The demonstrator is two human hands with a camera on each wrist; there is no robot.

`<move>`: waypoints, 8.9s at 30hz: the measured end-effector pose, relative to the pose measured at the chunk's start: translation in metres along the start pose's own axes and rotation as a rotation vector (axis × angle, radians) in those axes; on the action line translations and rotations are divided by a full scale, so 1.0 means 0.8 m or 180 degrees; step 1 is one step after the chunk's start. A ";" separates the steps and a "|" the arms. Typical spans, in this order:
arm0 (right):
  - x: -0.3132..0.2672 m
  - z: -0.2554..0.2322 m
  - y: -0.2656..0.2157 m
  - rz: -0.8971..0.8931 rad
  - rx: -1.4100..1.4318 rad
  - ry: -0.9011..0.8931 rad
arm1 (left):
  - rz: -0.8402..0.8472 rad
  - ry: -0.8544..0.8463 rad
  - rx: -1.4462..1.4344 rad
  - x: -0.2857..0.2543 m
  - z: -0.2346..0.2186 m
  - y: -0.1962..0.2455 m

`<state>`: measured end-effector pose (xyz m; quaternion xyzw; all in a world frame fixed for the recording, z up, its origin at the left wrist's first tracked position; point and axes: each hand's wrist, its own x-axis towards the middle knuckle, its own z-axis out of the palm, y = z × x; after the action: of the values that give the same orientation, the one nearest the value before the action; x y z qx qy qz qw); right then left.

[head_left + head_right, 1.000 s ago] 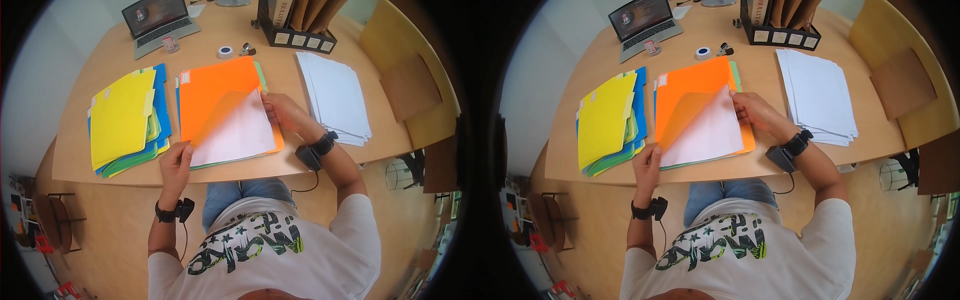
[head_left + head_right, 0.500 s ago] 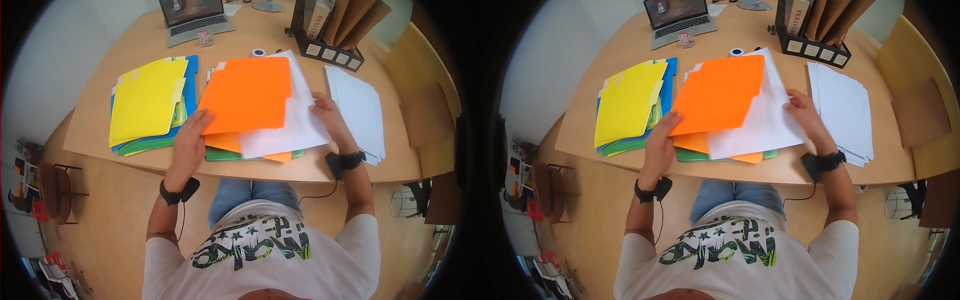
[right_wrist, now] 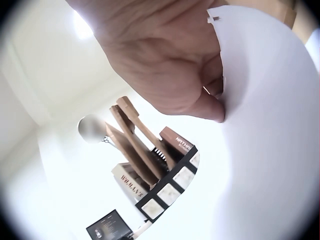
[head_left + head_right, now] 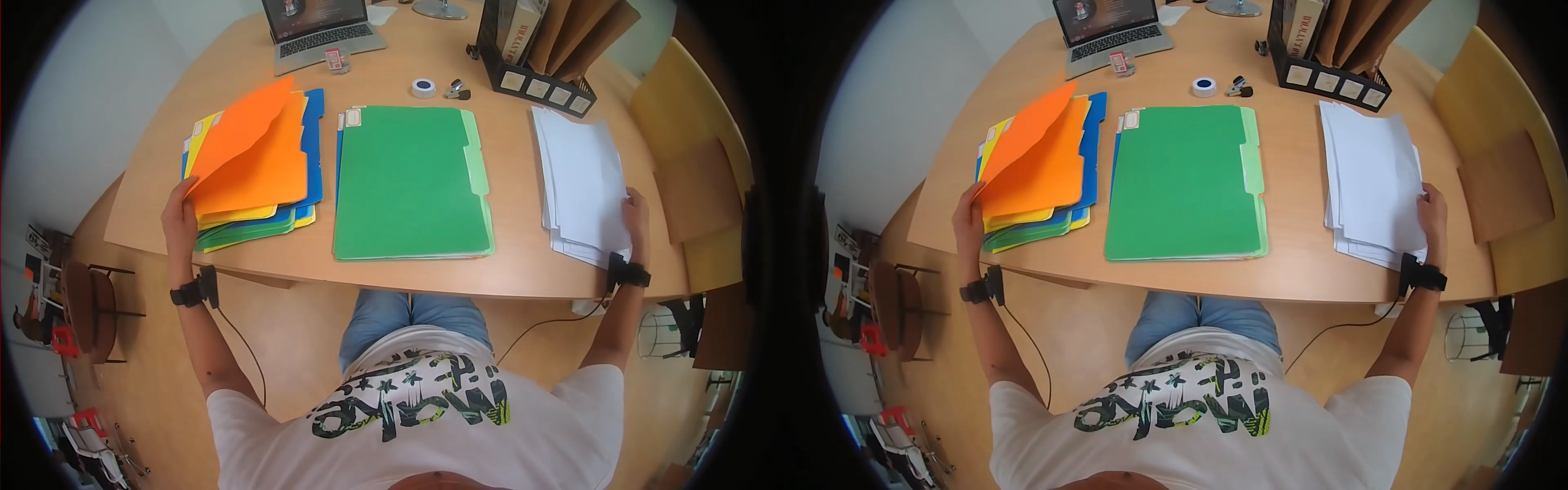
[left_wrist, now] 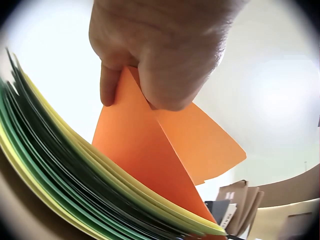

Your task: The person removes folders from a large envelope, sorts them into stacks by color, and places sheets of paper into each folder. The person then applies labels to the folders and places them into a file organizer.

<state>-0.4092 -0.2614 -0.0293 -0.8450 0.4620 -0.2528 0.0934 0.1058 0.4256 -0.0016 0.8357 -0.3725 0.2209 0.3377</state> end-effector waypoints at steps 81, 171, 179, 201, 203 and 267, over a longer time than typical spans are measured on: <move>-0.120 0.108 -0.367 0.0327 0.3450 -0.2904 | 0.0194 -0.0344 -0.1055 -0.082 0.153 0.272; -0.094 0.090 -0.331 0.0196 0.3221 -0.2924 | 0.1297 -0.2399 -0.1025 0.006 0.156 0.279; -0.098 0.088 -0.341 0.0338 0.3239 -0.3177 | 0.0732 -0.1824 -0.1499 -0.023 0.161 0.285; -0.111 0.134 -0.357 -0.0302 0.3261 -0.2711 | 0.1248 -0.1793 -0.1118 -0.027 0.146 0.288; -0.113 0.129 -0.358 -0.0226 0.3313 -0.2763 | 0.1358 -0.1642 -0.0679 -0.027 0.147 0.288; -0.080 0.112 -0.328 -0.0241 0.3057 -0.2996 | 0.1590 -0.2485 -0.0624 0.014 0.154 0.272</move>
<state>-0.1988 -0.0693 -0.0252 -0.7453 0.1784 -0.0380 0.6413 -0.0408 0.2226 0.0093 0.7052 -0.6803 -0.0716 0.1863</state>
